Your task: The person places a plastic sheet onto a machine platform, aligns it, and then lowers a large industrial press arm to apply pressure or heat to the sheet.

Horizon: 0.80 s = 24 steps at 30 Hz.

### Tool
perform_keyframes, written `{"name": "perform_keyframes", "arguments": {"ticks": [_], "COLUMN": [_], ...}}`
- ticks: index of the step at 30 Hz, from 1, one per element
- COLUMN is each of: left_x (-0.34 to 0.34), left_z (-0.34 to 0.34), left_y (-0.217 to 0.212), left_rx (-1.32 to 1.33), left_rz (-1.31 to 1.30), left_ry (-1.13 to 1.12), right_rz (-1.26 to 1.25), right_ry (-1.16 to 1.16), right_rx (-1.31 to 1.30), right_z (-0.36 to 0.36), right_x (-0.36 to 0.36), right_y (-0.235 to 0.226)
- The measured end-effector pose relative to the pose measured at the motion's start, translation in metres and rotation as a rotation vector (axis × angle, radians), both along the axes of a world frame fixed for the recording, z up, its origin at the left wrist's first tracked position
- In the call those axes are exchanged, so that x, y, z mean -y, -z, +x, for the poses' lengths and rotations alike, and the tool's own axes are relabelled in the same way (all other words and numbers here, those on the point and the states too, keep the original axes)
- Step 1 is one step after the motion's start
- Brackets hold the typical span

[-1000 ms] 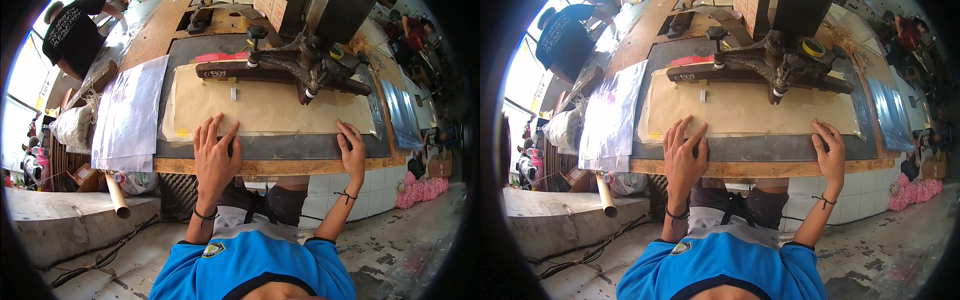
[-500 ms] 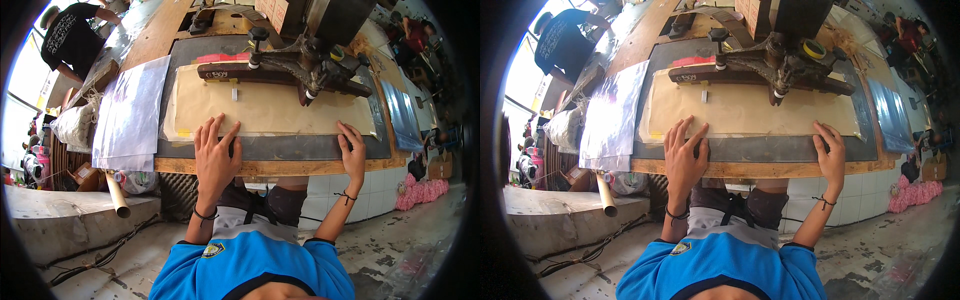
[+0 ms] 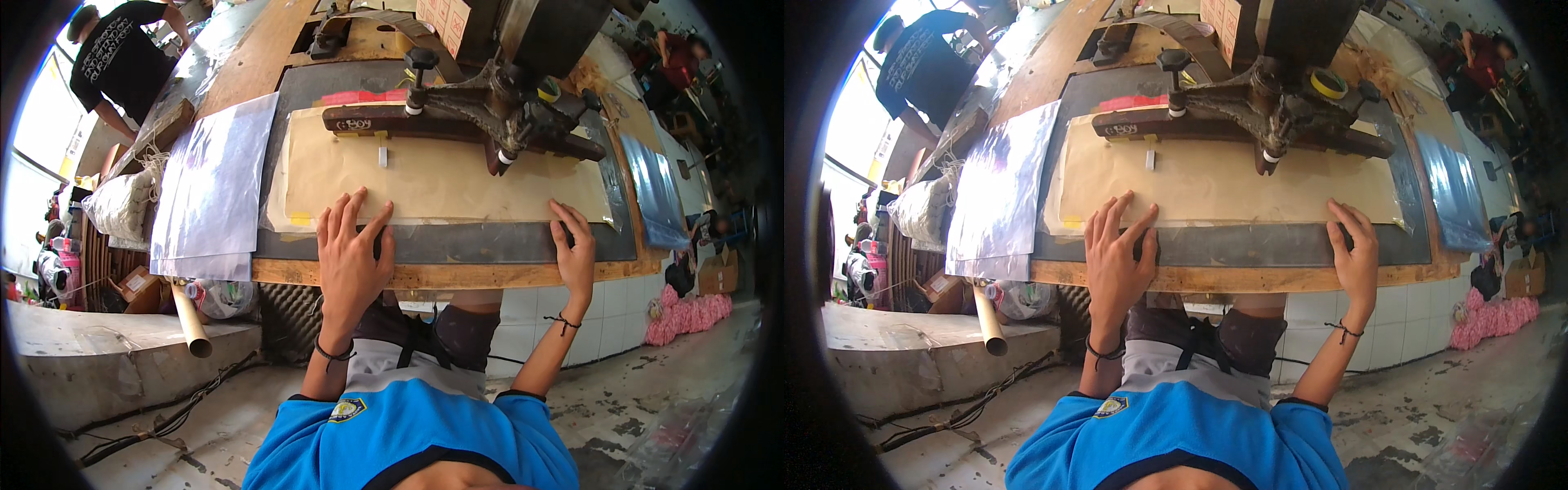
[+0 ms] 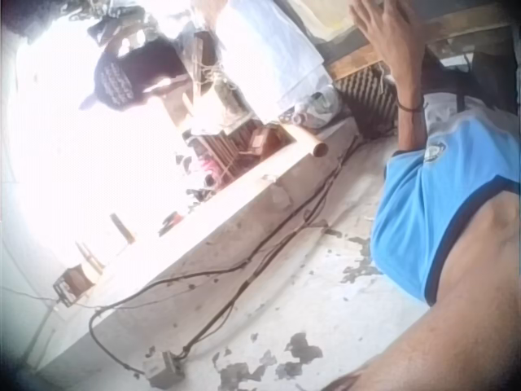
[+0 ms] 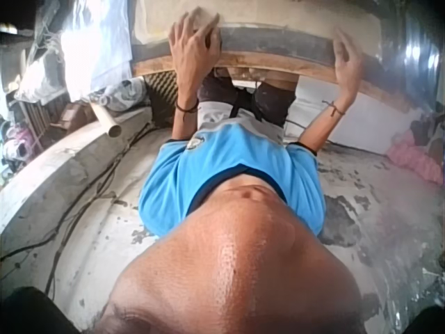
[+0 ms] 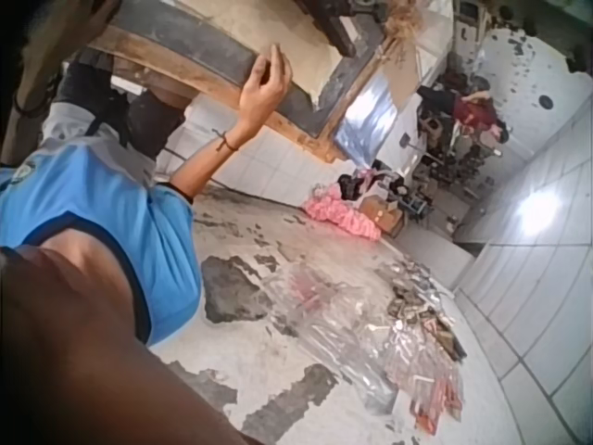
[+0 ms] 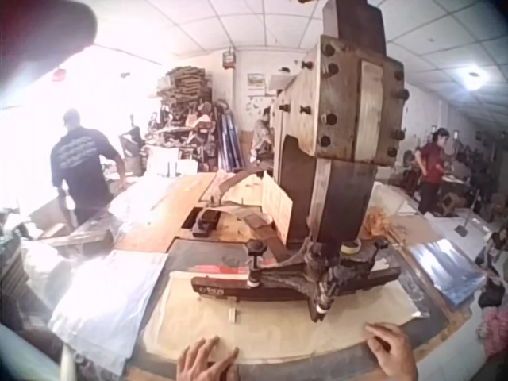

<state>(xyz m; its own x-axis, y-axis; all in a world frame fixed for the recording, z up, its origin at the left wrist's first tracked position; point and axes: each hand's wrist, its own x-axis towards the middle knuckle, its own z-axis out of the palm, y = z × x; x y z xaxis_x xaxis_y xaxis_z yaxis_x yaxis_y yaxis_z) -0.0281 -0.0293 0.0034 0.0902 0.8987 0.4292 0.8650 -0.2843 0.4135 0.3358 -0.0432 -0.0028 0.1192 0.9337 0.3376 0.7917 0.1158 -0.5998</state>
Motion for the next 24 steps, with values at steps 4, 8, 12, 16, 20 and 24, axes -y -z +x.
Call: {"name": "perform_keyframes", "arguments": {"ticks": [4,8,12,16,20,24], "left_x": [0.001,0.0001,0.0001,0.0004,0.0016,0.0021], "left_z": [0.0001,-0.001,-0.0016,-0.0025,-0.002,-0.0031], "left_y": [0.0001,0.0022,0.0027,0.003,-0.0003,0.0], "left_rx": [-0.002,0.003,0.046,0.082,0.079,0.085], "left_rz": [0.003,0.006,0.016,0.025,0.051,0.064], "left_ry": [0.002,0.011,0.023,0.04,0.058,0.089], "right_rz": [0.006,0.017,0.027,0.038,0.042,0.045], "right_ry": [-0.009,-0.012,-0.026,-0.019,-0.02,-0.028], "right_rx": [0.0,0.015,-0.016,-0.023,-0.007,-0.022], "right_z": [0.0002,-0.0014,-0.0012,-0.0018,-0.0008,-0.0013], "right_x": [0.0,0.0005,0.0001,0.0001,-0.0003,-0.0003], "right_y": [0.0001,-0.0008,-0.0014,-0.0015,0.0004,0.0009]}}
